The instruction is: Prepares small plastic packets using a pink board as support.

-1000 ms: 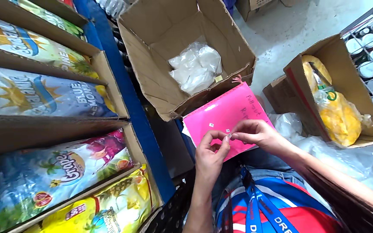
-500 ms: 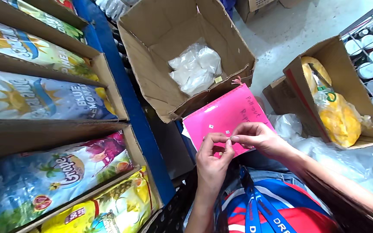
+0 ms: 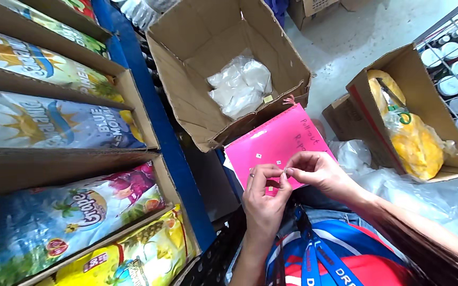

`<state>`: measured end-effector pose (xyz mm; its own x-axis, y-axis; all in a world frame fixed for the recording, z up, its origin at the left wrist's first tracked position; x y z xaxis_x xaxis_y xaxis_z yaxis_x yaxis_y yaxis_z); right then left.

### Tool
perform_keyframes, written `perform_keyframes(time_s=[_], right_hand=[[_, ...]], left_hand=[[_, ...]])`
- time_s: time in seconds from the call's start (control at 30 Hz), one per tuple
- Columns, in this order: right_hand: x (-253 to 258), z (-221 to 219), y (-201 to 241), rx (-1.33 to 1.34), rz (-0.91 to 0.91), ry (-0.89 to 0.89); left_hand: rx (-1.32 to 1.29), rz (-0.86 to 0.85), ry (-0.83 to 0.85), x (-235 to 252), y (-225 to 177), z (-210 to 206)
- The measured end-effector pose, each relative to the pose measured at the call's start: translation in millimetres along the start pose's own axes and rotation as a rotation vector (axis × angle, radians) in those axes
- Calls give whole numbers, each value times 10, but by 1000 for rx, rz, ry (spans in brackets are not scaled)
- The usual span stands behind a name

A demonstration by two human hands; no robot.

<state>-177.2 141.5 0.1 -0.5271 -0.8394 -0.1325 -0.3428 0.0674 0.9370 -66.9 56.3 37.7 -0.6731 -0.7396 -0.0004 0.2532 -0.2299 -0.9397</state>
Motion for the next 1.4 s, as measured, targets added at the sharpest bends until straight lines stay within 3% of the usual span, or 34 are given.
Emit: perform_keyframes(time_s=[0.4, 0.63, 1.13, 1.27, 1.4], right_hand=[[24, 18, 13, -64, 24, -75], [28, 30, 1, -26, 85, -214], [134, 16, 47, -170, 223, -183], [221, 9, 62, -197, 233, -157], [331, -20, 69, -174, 178, -127]], left_hand=[[76, -41, -52, 58, 14, 1], [315, -251, -216, 10, -121, 12], [467, -297, -264, 186, -137, 5], [337, -229, -171, 324, -43, 37], [-113, 73, 19, 478, 181, 62]])
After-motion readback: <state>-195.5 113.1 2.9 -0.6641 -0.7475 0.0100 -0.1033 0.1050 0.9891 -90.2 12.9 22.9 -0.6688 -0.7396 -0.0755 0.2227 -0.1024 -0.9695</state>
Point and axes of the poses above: each hand's wrist, its own x-axis towards the middle knuckle, its own z-axis out of the back of the hand, y = z × x, the point moved 7 cm from there along x, towards the middle knuckle, and after that the axes turned 11 degrees about z, right-handed, at the moved point
